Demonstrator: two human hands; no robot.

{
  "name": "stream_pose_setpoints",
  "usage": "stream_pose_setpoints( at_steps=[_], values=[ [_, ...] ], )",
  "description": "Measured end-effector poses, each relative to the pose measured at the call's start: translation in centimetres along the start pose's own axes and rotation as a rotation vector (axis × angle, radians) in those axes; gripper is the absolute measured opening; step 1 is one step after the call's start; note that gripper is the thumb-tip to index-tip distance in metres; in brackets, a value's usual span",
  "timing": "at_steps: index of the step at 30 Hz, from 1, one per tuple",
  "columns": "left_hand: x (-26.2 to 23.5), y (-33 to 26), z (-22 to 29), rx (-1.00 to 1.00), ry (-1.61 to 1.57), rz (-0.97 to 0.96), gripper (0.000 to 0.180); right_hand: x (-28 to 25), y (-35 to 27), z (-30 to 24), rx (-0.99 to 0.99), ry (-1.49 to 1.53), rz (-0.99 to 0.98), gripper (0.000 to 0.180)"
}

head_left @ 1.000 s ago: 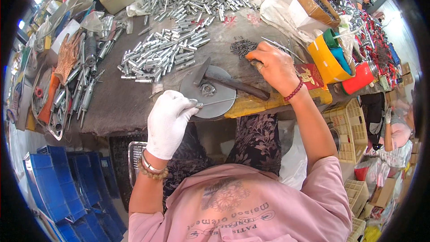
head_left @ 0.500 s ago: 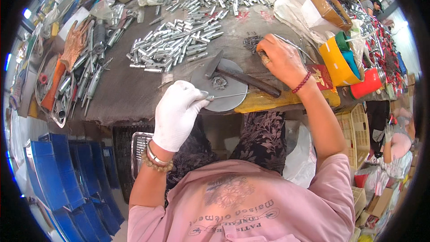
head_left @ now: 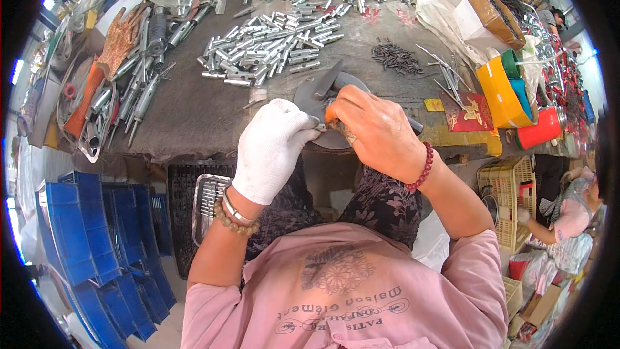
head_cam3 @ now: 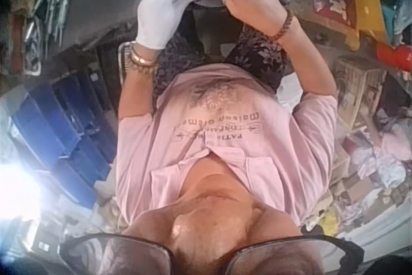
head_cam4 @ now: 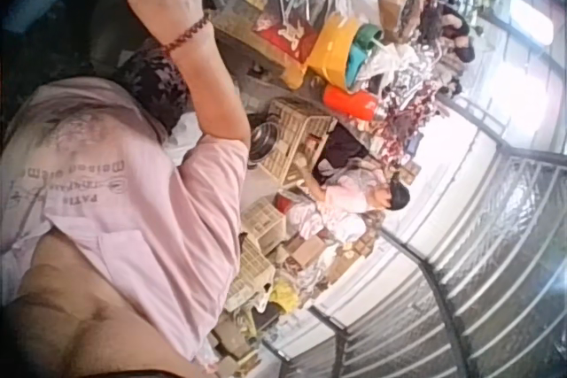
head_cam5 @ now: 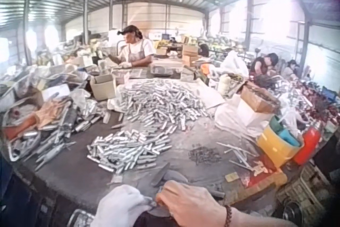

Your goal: The person assembles metal hardware by inserting pins into metal sleeves, striking them with a hammer on a circular anvil, and placing the assembled parts into a metal tray.

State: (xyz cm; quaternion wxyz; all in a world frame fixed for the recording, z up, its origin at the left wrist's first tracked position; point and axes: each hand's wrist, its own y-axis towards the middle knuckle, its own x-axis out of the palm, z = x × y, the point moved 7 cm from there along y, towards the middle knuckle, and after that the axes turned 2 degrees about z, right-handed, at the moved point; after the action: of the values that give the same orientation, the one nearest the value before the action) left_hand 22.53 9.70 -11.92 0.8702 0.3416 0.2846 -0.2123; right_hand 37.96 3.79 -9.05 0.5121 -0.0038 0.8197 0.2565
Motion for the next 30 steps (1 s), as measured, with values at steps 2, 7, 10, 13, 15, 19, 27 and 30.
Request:
stream_pose_setpoints(
  at_steps=[2,7,10,13,15,19,27,30],
  values=[
    [-0.1,0.0,0.0,0.000,0.023,-0.010,0.016,0.1,0.3,-0.2,-0.005,-0.018,-0.014,0.020],
    [0.0,0.1,0.0,-0.003,-0.002,-0.010,0.017,-0.1,0.9,-0.7,-0.054,-0.057,-0.052,0.018],
    [0.0,0.0,-0.1,-0.008,-0.001,-0.003,0.017,0.0,1.2,-1.0,-0.096,-0.088,-0.073,0.017],
    [0.0,0.0,-0.1,0.003,0.019,-0.001,0.017,0.2,1.3,-1.2,-0.108,-0.109,-0.088,0.018],
    [0.0,0.0,0.0,0.012,0.040,0.000,0.017,0.1,1.5,-0.9,-0.070,-0.045,-0.094,0.020],
    [-0.1,0.0,0.1,0.014,-0.002,0.005,0.015,0.5,1.3,0.1,-0.012,0.030,-0.085,0.021],
    [0.1,-0.1,-0.5,0.015,0.012,0.015,0.016,0.6,0.2,-0.9,-0.032,-0.113,0.096,0.016],
    [0.2,-0.1,-0.5,0.007,0.011,0.006,0.017,0.8,0.1,-1.2,-0.063,-0.155,0.122,0.014]
  ],
)
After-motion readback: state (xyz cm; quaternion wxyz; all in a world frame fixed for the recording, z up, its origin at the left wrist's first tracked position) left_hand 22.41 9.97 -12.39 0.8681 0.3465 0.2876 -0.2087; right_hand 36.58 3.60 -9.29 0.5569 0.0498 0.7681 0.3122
